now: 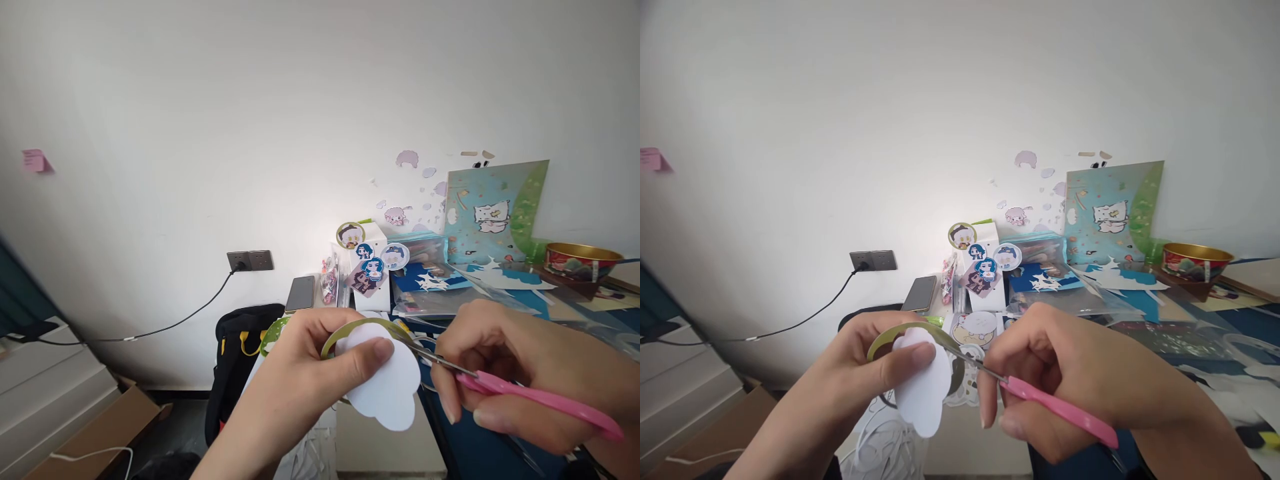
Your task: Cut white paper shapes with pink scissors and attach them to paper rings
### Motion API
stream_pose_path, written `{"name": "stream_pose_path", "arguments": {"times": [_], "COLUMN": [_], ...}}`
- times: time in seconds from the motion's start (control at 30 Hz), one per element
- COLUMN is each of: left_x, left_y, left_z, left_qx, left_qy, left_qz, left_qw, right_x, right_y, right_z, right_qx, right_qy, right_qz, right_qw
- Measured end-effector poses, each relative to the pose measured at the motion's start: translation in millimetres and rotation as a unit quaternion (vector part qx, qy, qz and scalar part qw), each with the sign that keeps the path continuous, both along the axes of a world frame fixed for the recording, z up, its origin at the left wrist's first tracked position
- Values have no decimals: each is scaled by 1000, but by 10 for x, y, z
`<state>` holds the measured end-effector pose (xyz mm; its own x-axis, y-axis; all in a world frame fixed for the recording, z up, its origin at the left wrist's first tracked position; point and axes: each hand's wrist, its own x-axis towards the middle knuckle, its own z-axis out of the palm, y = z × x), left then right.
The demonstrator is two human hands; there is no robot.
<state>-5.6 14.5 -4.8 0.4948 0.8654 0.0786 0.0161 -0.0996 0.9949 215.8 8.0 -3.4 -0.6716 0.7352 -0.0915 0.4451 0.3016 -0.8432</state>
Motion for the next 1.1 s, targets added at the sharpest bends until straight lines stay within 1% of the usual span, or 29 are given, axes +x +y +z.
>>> {"name": "stream_pose_path", "arguments": {"times": [0.17,0.3,0.43,0.63,0.87,1.0,1.1], "left_x": [-7,-19,-20,-11,-38,-40,-42], "left_y": [4,-18,-27,-11,-12,-21,-26], "left_z": [1,8,12,20,7,7,7], "left_qx": [-9,-11,-26,-39,-39,-40,-40], "left_qy": [4,28,27,23,20,28,36], "left_qz": [-17,-12,-14,-18,-28,-21,-12], "left_qw": [1000,999,999,999,999,999,998], "right_x": [4,22,29,1,41,29,13], "right_y": [8,48,84,68,81,96,91], "right_z": [-66,-173,-244,-242,-243,-235,-243], "right_qx": [20,15,11,23,56,59,52], "right_qy": [-4,37,61,60,23,28,33], "right_qz": [-13,6,18,8,0,10,1], "right_qw": [1000,999,998,998,998,998,998]}}
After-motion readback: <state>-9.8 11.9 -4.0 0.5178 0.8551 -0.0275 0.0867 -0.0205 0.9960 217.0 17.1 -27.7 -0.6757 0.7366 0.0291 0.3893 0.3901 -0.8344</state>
